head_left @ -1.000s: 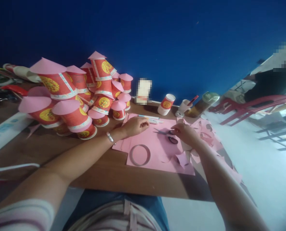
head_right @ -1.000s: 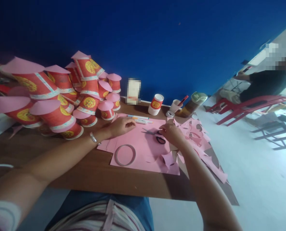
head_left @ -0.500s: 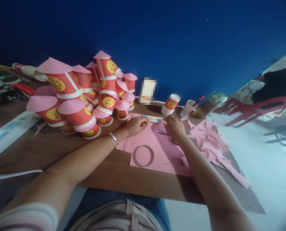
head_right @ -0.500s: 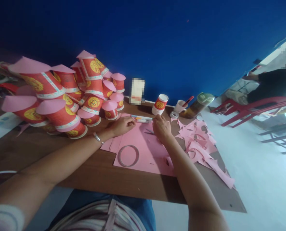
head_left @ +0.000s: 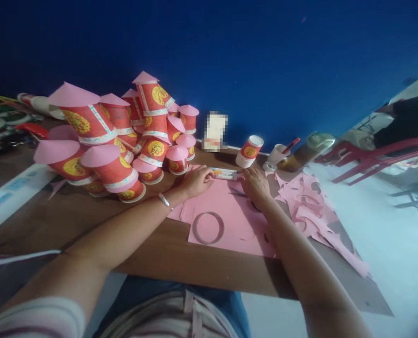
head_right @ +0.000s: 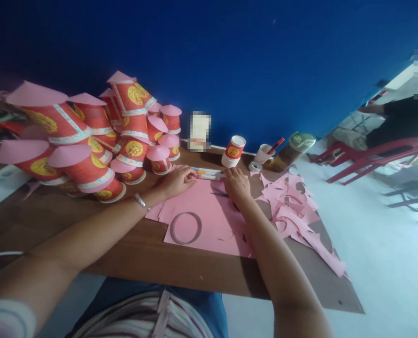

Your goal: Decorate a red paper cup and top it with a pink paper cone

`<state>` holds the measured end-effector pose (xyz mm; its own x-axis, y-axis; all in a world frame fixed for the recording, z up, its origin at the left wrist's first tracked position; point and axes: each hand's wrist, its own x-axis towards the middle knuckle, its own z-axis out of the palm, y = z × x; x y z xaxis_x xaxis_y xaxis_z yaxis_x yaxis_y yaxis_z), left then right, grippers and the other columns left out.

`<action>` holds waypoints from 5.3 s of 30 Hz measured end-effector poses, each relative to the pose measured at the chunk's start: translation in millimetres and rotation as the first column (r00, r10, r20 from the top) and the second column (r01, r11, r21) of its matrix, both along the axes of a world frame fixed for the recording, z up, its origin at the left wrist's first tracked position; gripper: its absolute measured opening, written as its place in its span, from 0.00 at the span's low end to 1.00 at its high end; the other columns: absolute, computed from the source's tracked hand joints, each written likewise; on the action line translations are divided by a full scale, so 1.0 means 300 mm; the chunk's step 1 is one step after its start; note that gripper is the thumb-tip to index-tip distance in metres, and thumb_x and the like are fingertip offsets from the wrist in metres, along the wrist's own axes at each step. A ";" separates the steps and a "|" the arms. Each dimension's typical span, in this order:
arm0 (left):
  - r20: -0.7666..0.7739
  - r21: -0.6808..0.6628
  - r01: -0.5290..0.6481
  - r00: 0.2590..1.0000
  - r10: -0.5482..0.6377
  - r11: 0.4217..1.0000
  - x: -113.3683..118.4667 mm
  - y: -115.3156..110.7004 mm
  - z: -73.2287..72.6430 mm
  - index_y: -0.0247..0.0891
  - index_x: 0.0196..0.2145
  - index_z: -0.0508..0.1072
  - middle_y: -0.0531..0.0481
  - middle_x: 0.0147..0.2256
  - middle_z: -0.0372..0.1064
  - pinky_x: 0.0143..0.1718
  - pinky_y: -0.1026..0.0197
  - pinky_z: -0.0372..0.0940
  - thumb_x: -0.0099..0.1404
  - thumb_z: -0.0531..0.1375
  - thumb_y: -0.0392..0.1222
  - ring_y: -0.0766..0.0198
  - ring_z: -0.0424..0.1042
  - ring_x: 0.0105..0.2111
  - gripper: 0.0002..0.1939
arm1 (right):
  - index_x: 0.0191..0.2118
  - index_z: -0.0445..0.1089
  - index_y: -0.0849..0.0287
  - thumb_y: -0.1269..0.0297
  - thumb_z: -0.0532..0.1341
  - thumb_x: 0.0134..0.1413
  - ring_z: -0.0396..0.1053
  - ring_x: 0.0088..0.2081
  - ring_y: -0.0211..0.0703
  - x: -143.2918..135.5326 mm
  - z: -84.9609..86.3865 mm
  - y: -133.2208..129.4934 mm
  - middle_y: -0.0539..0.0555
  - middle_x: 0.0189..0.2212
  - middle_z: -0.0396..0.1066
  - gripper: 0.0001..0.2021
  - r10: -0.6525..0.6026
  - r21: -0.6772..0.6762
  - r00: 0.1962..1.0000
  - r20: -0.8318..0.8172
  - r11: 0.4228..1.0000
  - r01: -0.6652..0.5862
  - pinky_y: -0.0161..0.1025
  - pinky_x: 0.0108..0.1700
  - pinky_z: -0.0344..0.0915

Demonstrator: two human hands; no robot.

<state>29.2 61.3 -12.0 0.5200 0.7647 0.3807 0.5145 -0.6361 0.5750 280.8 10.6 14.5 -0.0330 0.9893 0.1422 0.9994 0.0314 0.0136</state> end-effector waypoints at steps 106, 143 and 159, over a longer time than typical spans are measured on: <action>-0.549 -0.136 0.170 0.807 -0.217 0.976 -0.127 -0.423 0.172 0.37 0.54 0.78 0.41 0.52 0.75 0.51 0.49 0.75 0.61 0.75 0.56 0.48 0.79 0.50 0.30 | 0.31 0.76 0.59 0.53 0.70 0.56 0.64 0.22 0.35 -0.152 0.033 -0.147 0.48 0.20 0.71 0.14 0.076 -0.018 0.273 -0.959 0.945 -0.327 0.34 0.25 0.60; -0.565 -0.159 0.172 0.792 -0.232 0.972 -0.126 -0.418 0.175 0.36 0.51 0.76 0.44 0.49 0.73 0.44 0.53 0.73 0.62 0.74 0.56 0.51 0.78 0.47 0.28 | 0.35 0.71 0.52 0.75 0.61 0.61 0.70 0.25 0.42 -0.153 0.037 -0.529 0.50 0.26 0.75 0.08 0.458 0.315 0.754 -0.471 0.885 -0.341 0.39 0.30 0.62; -0.548 -0.157 0.157 0.807 -0.219 0.975 -0.133 -0.418 0.153 0.36 0.54 0.75 0.42 0.53 0.73 0.47 0.52 0.74 0.61 0.74 0.59 0.49 0.79 0.49 0.32 | 0.40 0.69 0.61 0.77 0.61 0.67 0.67 0.26 0.42 -0.302 -0.005 -0.717 0.50 0.24 0.69 0.05 0.546 0.436 0.837 0.002 0.753 -0.493 0.40 0.28 0.59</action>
<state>-10.7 -64.2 33.9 0.7567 0.6472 -0.0924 0.6422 -0.7093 0.2906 190.3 -204.6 12.9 -0.4815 0.6751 0.5589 0.8247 0.5649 0.0283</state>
